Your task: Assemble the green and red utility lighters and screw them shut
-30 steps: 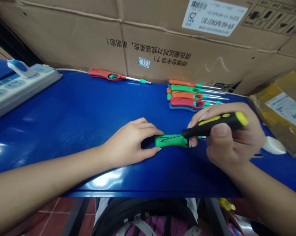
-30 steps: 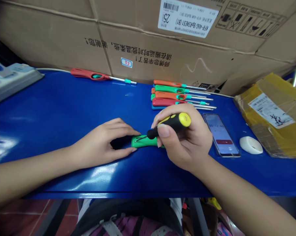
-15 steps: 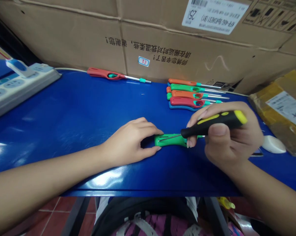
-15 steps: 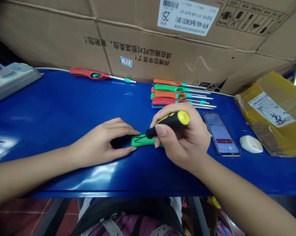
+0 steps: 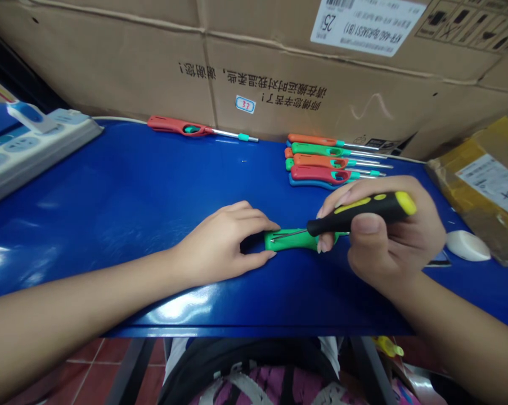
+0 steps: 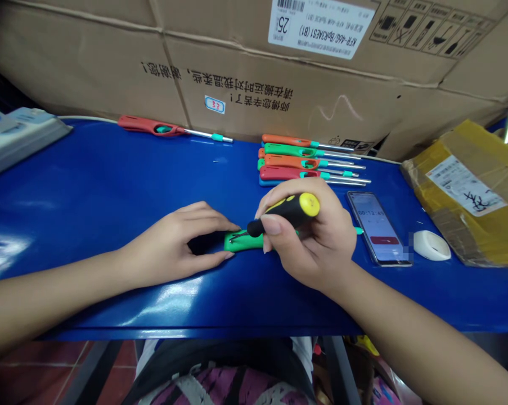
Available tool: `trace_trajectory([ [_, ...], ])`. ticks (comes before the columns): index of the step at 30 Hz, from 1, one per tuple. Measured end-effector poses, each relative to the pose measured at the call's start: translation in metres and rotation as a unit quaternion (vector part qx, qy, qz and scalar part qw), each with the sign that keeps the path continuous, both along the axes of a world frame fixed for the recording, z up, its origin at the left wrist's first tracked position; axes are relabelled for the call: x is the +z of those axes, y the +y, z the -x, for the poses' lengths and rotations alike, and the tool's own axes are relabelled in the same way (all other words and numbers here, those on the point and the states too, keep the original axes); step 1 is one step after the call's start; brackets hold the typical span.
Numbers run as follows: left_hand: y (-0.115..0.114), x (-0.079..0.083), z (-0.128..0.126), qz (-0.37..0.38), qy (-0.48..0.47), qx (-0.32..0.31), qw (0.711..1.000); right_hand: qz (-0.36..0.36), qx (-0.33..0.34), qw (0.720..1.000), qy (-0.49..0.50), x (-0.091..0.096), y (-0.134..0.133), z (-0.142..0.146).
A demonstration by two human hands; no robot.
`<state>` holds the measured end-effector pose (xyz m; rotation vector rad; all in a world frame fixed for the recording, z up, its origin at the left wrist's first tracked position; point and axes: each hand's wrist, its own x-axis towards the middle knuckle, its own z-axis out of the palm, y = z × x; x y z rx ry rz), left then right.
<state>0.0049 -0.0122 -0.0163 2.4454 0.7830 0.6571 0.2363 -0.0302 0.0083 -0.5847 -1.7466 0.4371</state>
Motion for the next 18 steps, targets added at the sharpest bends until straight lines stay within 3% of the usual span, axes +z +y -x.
trace_trajectory([
  [12,-0.0005,0.0032,-0.0008,0.004,-0.104,0.027,0.994,0.039,-0.035,0.989,0.138,0.0019,0.0082,0.0022],
  [18,-0.0001,0.0039,-0.0013,0.012,-0.113,0.039,0.993,0.058,-0.049,0.985,0.158,0.0032,0.0098,0.0028],
])
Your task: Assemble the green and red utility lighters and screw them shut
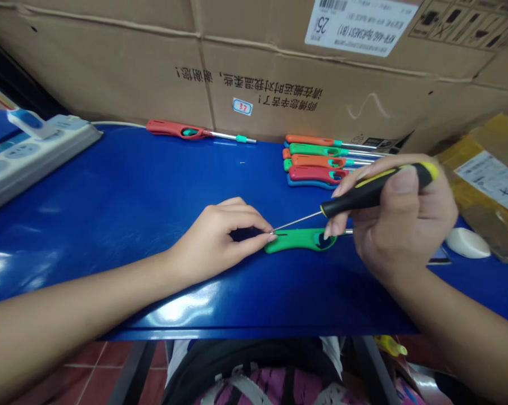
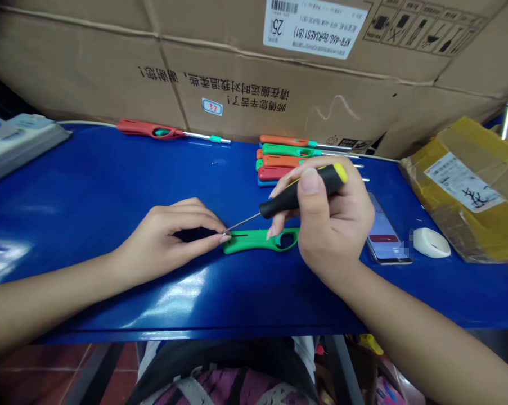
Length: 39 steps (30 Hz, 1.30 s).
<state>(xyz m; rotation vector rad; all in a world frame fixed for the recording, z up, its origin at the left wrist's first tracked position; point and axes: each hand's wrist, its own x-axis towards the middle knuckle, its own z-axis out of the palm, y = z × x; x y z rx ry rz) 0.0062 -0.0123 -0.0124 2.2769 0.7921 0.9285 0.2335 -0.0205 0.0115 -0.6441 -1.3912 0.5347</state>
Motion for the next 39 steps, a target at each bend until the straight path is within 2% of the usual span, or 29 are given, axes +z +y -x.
trace_trajectory([
  [5,0.0001,0.0002,0.0007,-0.002,0.007,-0.007,1.000,-0.029,-0.032,0.999,0.012,0.0018,-0.0010,0.0012],
  [11,0.0000,0.0003,0.0013,-0.006,0.008,-0.010,1.000,-0.035,-0.011,0.999,-0.017,0.0008,-0.0010,-0.0004],
  [30,-0.0005,-0.0003,0.0012,-0.018,0.017,-0.014,1.000,-0.047,-0.008,0.999,-0.023,-0.0003,0.0000,-0.0009],
  [39,0.0005,-0.0035,0.0018,-0.035,0.012,-0.021,0.999,-0.021,0.059,0.995,-0.076,0.0030,-0.0062,-0.0041],
])
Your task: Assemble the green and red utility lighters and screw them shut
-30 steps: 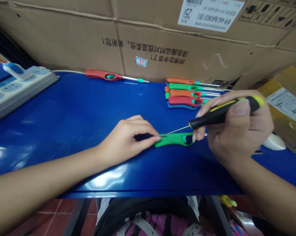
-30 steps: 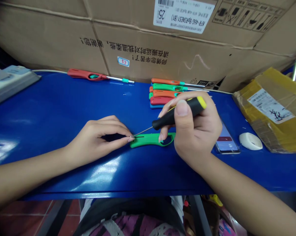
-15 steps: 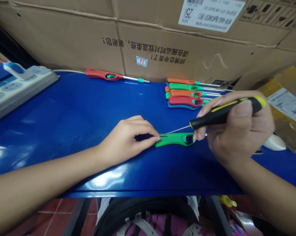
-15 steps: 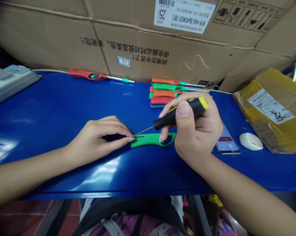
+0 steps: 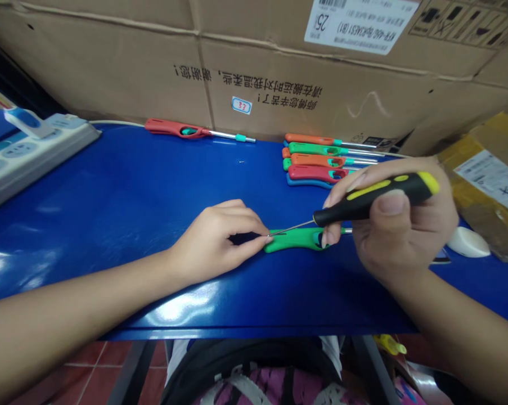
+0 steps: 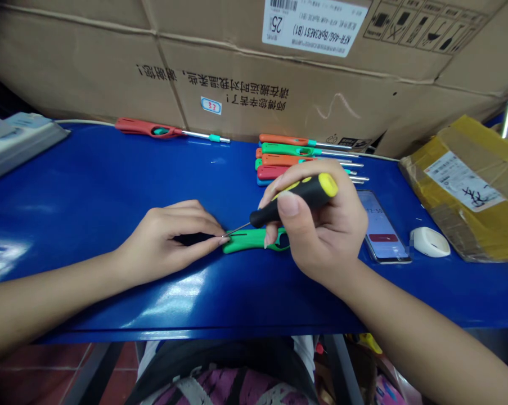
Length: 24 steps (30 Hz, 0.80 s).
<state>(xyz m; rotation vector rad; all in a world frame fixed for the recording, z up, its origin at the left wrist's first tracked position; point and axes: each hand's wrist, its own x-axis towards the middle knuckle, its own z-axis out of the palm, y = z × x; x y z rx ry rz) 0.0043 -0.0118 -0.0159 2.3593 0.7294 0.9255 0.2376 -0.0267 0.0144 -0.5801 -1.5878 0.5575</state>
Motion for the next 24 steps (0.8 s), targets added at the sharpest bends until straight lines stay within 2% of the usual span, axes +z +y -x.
trace_trajectory([
  [3,0.002,-0.001,0.001,0.004,0.002,0.004,1.000,-0.025,0.004,0.999,-0.028,0.001,-0.001,-0.001],
  [7,0.005,-0.001,0.002,0.029,0.036,0.001,0.999,-0.056,-0.054,0.995,-0.061,0.003,-0.004,-0.001],
  [14,0.005,-0.002,0.001,0.031,0.077,0.004,0.997,-0.028,-0.129,0.987,-0.087,0.004,-0.009,0.000],
  [19,0.004,-0.001,0.000,0.028,0.085,0.001,0.996,0.000,-0.092,0.992,-0.088,0.004,-0.010,0.000],
  [24,0.003,-0.001,-0.001,0.028,0.091,0.003,0.995,-0.008,-0.064,0.994,-0.088,0.003,-0.010,-0.001],
])
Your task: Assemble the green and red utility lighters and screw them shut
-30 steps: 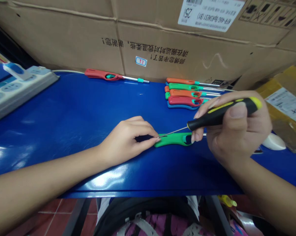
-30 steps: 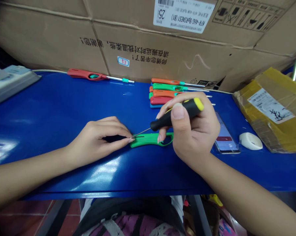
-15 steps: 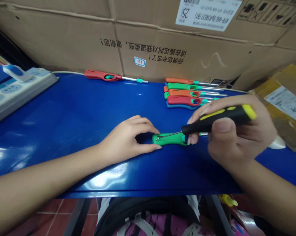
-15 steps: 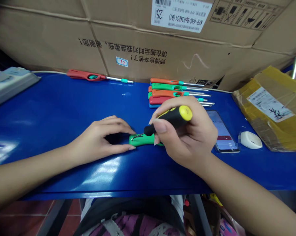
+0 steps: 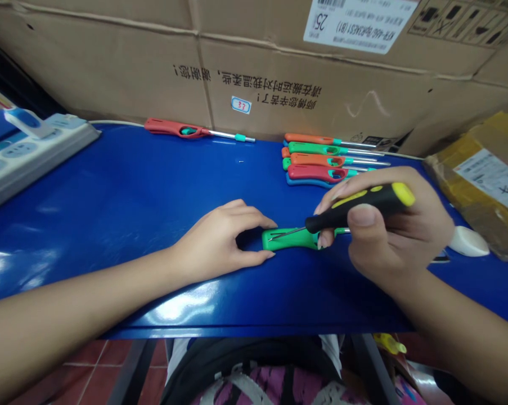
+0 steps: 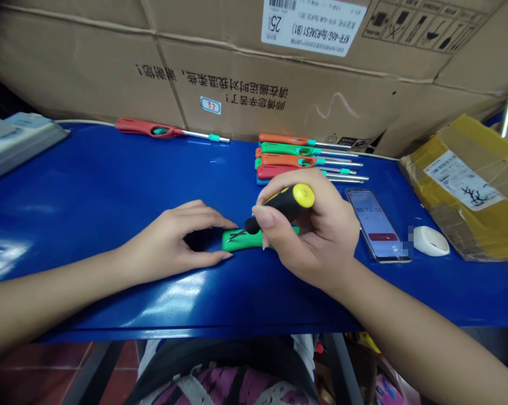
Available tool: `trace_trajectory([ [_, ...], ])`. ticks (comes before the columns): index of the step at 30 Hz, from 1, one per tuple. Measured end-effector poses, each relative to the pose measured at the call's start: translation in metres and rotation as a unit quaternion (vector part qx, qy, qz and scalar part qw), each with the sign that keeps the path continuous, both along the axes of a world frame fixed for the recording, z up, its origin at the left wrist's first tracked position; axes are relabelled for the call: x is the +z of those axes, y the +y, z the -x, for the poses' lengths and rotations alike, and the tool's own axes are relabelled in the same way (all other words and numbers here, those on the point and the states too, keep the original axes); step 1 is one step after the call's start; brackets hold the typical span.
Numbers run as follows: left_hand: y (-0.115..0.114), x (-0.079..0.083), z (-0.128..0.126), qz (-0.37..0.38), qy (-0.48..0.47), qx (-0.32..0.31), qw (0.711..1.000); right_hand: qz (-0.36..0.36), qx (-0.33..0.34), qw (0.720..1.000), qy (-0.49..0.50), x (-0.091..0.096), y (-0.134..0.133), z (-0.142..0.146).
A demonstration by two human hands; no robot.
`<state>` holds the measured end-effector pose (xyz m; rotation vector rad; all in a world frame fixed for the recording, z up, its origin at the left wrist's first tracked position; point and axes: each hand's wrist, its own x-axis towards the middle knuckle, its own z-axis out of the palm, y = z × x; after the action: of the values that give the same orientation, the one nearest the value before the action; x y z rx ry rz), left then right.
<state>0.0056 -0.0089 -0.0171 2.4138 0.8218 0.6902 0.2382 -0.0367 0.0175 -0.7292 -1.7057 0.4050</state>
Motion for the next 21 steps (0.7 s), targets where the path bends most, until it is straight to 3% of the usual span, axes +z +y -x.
trace_trajectory([
  [21,0.0003,0.0009,-0.0001,0.002,0.000,-0.002,1.000,-0.018,0.034,0.999,0.014,-0.0045,0.0026,0.0033],
])
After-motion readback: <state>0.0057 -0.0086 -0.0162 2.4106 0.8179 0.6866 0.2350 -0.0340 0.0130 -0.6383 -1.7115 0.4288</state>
